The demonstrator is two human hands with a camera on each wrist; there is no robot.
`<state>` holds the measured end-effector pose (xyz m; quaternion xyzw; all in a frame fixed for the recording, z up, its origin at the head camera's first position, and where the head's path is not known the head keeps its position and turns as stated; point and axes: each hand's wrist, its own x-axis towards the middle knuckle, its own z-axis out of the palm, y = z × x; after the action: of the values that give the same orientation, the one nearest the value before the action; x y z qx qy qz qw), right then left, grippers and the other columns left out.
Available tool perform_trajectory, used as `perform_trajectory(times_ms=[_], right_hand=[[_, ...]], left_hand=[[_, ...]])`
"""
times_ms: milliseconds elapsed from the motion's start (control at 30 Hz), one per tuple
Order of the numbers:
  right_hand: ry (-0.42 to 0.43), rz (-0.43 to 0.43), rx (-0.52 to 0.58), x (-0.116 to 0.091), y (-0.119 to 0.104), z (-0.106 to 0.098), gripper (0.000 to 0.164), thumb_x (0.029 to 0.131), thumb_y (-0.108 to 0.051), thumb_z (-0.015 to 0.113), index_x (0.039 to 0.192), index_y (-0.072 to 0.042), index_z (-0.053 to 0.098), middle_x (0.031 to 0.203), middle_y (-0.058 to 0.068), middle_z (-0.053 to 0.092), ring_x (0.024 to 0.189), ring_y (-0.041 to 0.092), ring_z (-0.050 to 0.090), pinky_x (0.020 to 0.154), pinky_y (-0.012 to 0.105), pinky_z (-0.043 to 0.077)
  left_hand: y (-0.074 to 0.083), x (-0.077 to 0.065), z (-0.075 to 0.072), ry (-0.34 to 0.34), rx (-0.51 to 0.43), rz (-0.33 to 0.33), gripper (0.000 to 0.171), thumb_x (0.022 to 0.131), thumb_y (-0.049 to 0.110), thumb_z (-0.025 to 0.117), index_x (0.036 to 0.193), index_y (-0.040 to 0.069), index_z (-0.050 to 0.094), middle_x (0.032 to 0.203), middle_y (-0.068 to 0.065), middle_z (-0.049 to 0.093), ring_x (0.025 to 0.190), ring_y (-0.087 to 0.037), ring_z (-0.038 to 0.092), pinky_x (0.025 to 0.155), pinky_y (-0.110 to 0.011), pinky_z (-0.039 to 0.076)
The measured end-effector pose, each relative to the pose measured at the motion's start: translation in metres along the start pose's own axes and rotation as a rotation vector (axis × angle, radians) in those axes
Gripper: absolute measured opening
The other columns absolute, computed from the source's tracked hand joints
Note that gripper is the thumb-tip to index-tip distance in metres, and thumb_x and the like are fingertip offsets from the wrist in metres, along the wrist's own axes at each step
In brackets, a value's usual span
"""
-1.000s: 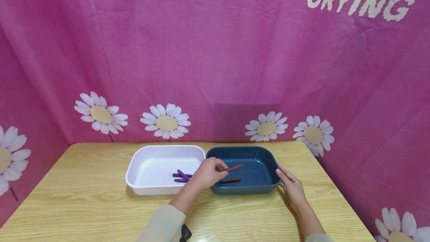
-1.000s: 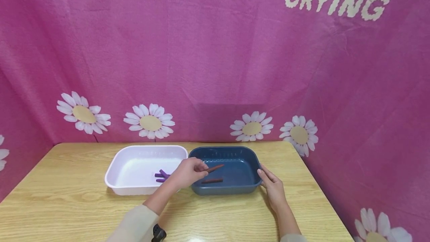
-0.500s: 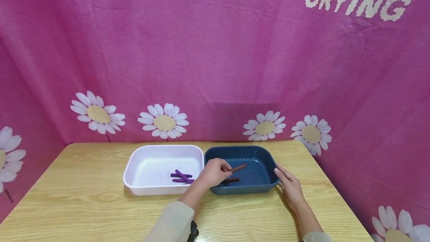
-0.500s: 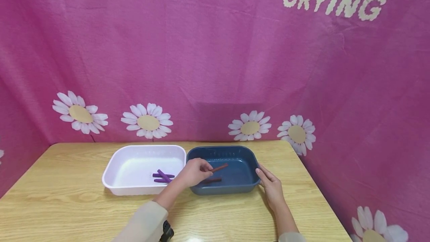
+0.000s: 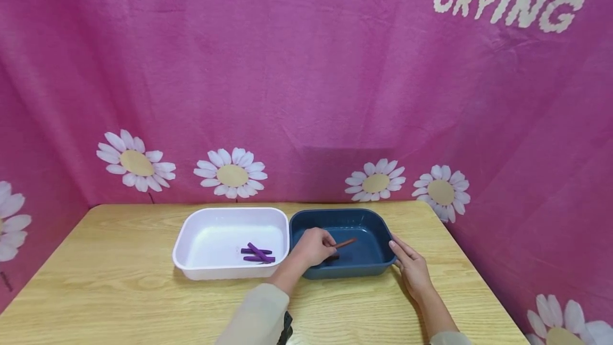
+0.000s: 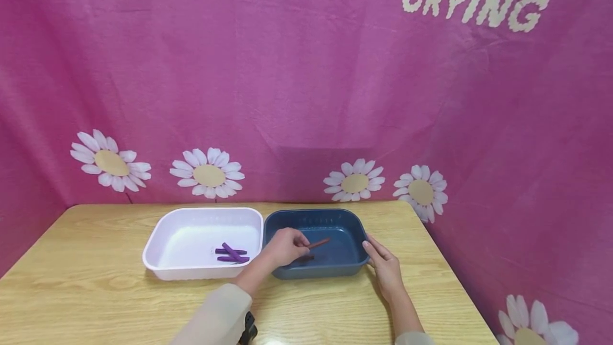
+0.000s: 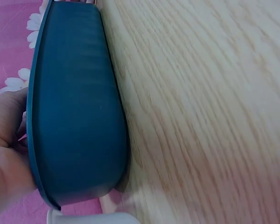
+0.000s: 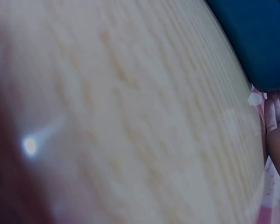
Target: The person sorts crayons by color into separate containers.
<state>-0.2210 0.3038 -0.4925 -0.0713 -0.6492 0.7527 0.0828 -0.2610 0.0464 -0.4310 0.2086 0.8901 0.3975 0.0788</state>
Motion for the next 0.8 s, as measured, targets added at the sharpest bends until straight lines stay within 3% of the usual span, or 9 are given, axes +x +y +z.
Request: perform_trajectory(times_ms=[100,300,467,800], right_hand=[[-0.012,-0.007,0.0,0.0008,0.0019,0.0004,0.041,0.091,-0.023,0.06,0.13,-0.008,0.056,0.108,-0.022,0.064,0.102,-0.004,0.06,0.086,0.016,0.049],[-0.013,-0.004,-0.012,0.0012,0.002,0.0023,0.05,0.091,-0.025,0.06,0.134,-0.002,0.049,0.11,-0.022,0.064,0.103,-0.003,0.06,0.087,0.016,0.049],[0.005,0.006,-0.004,0.0004,0.0015,0.0042,0.047,0.09,-0.025,0.061,0.131,-0.004,0.053,0.107,-0.022,0.065,0.101,-0.002,0.061,0.086,0.017,0.049],[0.02,0.023,-0.007,-0.0012,0.0001,0.0006,0.04,0.09,-0.024,0.061,0.127,-0.011,0.058,0.105,-0.023,0.064,0.099,-0.003,0.061,0.086,0.016,0.049]], left_hand=[[0.0008,0.0006,0.003,-0.006,-0.007,0.002,0.009,0.083,0.013,0.068,0.088,0.007,0.072,0.077,0.0,0.065,0.07,-0.01,0.054,0.064,-0.024,0.047],[0.0041,0.0009,0.0064,-0.015,-0.02,-0.009,0.009,0.083,0.012,0.068,0.088,0.006,0.072,0.077,0.0,0.064,0.07,-0.01,0.053,0.063,-0.024,0.046],[0.0042,0.0014,0.0096,-0.012,-0.004,0.008,0.008,0.081,0.01,0.07,0.086,0.005,0.073,0.077,-0.002,0.066,0.072,-0.011,0.055,0.064,-0.024,0.047],[0.0065,-0.0002,0.0053,-0.05,-0.021,-0.027,0.011,0.081,0.014,0.07,0.089,0.007,0.07,0.081,0.0,0.065,0.075,-0.012,0.057,0.071,-0.029,0.049]])
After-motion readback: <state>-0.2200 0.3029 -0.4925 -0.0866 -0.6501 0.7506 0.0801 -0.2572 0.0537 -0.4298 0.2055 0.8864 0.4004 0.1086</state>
